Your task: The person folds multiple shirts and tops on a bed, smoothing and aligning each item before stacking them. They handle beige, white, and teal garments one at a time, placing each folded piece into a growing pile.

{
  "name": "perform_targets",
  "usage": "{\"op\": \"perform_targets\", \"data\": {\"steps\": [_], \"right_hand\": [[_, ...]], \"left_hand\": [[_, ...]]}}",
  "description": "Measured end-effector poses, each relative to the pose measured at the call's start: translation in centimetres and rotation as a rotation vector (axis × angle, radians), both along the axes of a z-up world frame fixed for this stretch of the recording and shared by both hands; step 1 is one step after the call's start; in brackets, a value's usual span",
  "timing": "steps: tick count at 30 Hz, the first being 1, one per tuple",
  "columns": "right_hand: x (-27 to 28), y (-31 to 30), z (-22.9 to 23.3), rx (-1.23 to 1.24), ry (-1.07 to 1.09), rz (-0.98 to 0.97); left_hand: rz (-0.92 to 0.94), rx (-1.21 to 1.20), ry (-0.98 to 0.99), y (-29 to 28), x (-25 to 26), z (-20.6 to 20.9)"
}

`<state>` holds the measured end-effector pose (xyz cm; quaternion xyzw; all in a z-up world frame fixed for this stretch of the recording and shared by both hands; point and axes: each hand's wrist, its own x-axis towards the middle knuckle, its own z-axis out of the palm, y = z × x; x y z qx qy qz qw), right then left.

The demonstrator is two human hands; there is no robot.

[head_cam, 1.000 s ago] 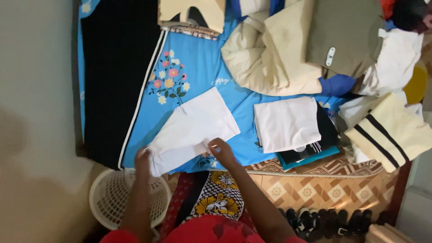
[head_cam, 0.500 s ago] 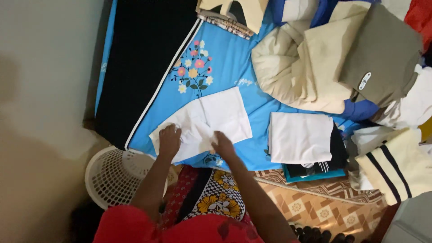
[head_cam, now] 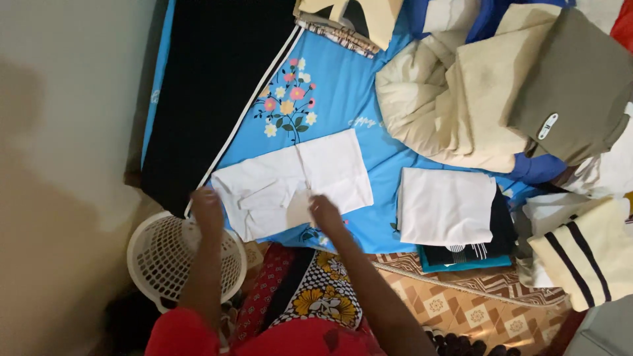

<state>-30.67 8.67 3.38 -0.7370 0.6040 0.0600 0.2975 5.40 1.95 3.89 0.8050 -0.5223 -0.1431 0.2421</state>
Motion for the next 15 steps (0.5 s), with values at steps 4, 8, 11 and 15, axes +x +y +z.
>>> {"op": "perform_targets", "data": {"steps": [4, 8, 11, 15], "right_hand": [[-2.5, -4.8, 0.5, 0.009, -0.207, -0.475], [0.8, -7.5, 1.2, 0.036, -0.437, -0.311], [6.0, -6.6, 3.2, -0.07, -0.391, 0.101], [10.0, -6.5, 5.3, -0.138, -0.086, 0.438]], "left_hand": [[0.048, 0.146, 0.103, -1.3, -3.3, -3.2], [0.176, 0.641, 0.418, 1.4, -4.5, -4.5], [0.474, 0.537, 1.02, 0.0, -6.0, 1.0], [0.378, 0.449, 0.944, -0.2, -1.8, -7.7]]}}
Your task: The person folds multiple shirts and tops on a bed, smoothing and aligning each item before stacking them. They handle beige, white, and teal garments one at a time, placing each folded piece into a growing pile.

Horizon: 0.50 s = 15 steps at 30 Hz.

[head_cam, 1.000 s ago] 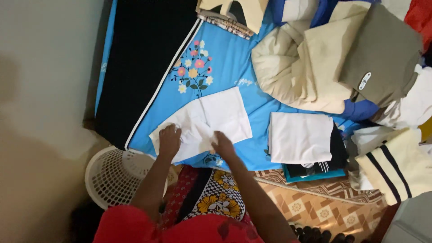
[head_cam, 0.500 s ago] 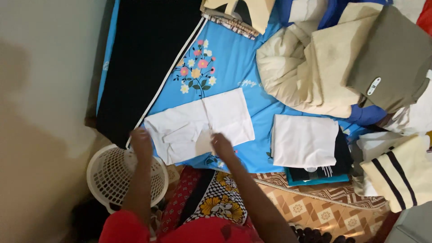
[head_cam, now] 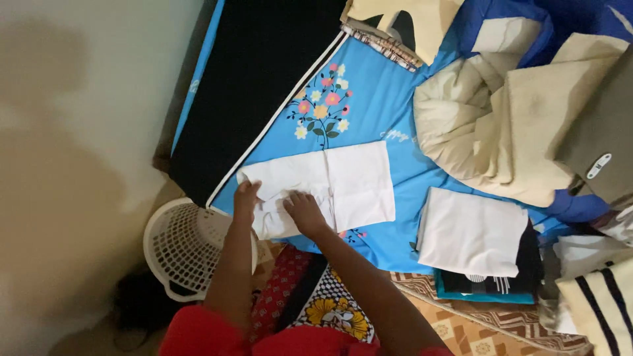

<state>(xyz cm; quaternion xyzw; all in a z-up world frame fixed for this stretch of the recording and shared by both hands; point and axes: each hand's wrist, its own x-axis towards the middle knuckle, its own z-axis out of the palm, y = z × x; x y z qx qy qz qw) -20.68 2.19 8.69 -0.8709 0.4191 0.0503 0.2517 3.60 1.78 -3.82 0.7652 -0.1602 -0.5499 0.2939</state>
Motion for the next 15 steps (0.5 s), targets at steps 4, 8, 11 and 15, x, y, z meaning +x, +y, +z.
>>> {"op": "perform_targets", "data": {"steps": [4, 8, 11, 15], "right_hand": [[0.6, 0.0, -4.2, -0.062, 0.029, 0.005], [0.5, 0.8, -4.9, 0.022, 0.061, 0.184], [-0.7, 1.5, -3.6, 0.03, 0.174, 0.261], [0.0, 0.3, -0.6, 0.062, 0.182, 0.192]], "left_hand": [[0.197, -0.176, 0.091, -5.1, -1.1, 3.9], [0.227, -0.082, -0.157, -8.3, -2.5, 6.9], [0.084, -0.173, -0.269, -7.4, -1.3, 2.6], [-0.359, -0.048, -0.723, -5.9, 1.3, -2.3]]}}
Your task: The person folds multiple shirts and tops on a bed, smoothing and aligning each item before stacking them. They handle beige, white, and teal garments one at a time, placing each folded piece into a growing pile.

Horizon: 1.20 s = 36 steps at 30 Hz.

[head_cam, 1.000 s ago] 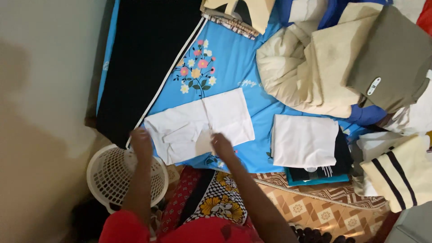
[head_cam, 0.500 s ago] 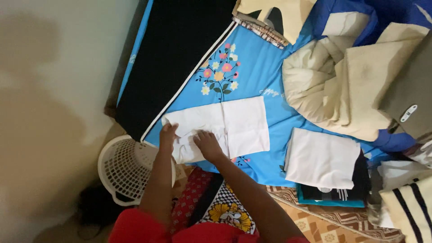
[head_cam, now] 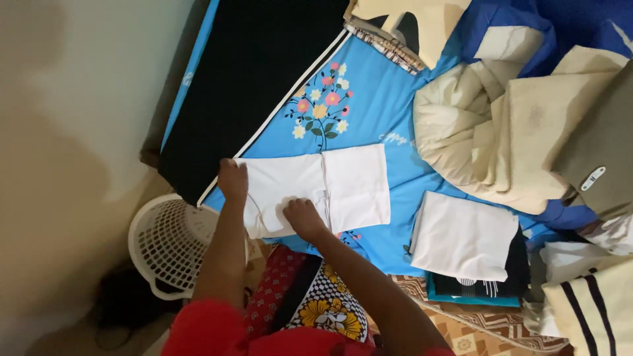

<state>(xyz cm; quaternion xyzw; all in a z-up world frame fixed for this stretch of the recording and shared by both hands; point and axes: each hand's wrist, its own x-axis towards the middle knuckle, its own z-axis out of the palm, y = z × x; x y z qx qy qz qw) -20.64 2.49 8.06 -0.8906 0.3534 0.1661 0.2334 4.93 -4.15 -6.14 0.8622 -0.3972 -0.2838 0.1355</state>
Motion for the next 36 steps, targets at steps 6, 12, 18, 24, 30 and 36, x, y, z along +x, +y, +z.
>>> {"op": "perform_targets", "data": {"steps": [6, 12, 18, 24, 30, 36], "right_hand": [[1.5, 1.1, -1.9, -0.13, -0.271, 0.073], [-2.4, -2.4, -4.5, 1.311, -1.467, -1.546], [-3.9, -5.8, -5.2, 0.507, -0.689, -1.448], [-2.8, -6.3, -1.2, 0.421, -0.399, -1.411], [-4.6, -7.0, -2.9, 0.203, -0.191, -1.241], [-3.2, -5.6, -3.7, 0.079, -0.144, -1.142]], "left_hand": [[-0.717, -0.098, -0.083, 0.4, -1.3, 7.0], [-0.809, 0.007, 0.129, -1.0, 2.8, 7.9], [-0.881, 0.088, 0.031, -2.4, 2.1, 8.1], [-0.965, -0.061, -0.317, -1.8, 1.1, 5.8], [-0.841, -0.098, -0.39, -1.7, -0.2, 6.7], [-0.807, -0.15, -0.467, -2.7, -4.5, 11.3]]}}
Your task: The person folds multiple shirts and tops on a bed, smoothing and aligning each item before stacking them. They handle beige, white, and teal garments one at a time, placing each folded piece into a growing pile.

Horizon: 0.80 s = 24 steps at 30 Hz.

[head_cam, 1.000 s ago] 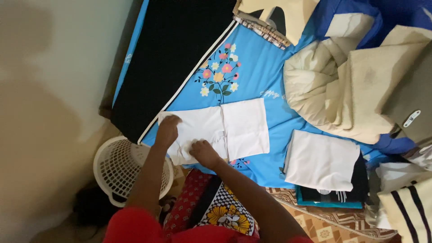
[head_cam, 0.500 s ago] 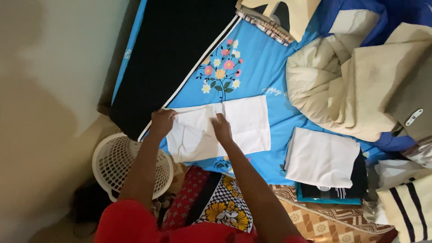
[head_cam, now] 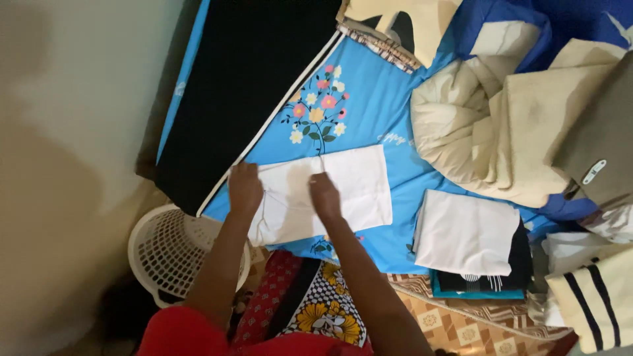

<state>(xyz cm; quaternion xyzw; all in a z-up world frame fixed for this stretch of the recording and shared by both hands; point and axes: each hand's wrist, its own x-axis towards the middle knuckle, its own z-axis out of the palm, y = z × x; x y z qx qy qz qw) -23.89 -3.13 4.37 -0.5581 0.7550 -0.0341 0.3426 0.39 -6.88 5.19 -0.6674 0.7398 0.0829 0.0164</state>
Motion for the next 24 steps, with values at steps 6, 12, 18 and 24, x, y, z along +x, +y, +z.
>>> {"op": "perform_targets", "data": {"steps": [6, 12, 18, 24], "right_hand": [[1.5, 3.8, -5.9, 0.007, -0.449, 0.062], [-1.4, 5.2, 1.5, 0.222, -0.883, -0.59], [-11.9, 7.5, -1.0, -0.051, -0.296, -0.548], [-13.2, 4.1, -0.9, -0.562, 0.036, -0.248]], "left_hand": [[0.039, 0.37, 0.574, -0.7, -3.4, -6.5], [0.121, 0.08, 0.74, -0.7, -2.2, -5.6], [0.298, 0.218, 0.698, 3.7, -5.7, 4.5], [0.051, 0.273, 0.856, 4.1, -13.0, 1.5]]}}
